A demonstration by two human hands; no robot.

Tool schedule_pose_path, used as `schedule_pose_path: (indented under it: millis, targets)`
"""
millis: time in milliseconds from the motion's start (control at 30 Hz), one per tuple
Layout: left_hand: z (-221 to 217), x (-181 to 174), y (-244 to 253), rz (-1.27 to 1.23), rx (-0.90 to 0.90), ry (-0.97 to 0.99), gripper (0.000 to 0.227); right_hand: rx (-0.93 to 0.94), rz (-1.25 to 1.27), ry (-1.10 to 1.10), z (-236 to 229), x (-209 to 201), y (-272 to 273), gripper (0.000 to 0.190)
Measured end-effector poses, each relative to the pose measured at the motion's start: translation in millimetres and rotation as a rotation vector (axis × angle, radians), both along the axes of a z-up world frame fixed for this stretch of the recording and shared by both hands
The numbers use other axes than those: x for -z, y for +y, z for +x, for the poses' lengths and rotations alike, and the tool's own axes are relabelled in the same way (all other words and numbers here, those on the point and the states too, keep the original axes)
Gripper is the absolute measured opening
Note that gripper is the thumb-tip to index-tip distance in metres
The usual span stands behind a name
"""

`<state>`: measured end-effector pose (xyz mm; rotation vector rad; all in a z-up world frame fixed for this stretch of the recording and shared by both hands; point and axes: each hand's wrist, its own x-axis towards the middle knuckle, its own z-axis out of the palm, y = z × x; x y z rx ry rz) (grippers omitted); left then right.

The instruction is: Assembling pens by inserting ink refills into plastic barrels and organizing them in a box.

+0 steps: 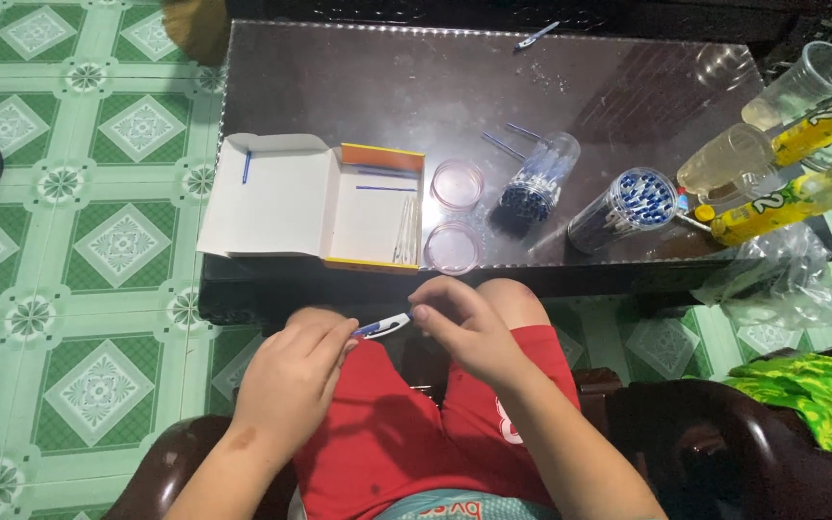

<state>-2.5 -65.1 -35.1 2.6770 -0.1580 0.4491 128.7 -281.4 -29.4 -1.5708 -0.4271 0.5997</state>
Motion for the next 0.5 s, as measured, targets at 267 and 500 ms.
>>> schedule_pose_path:
  millis: [267,500]
  targets:
    - [2,0,-7,0.037,0.015,-0.024,0.031,-0.152,-0.039,-0.098,0,14,-27,0.025]
    - [2,2,2,-0.007,-0.183,0.217,0.051,0.53,0.281,0.148,42,26,-58,0.021]
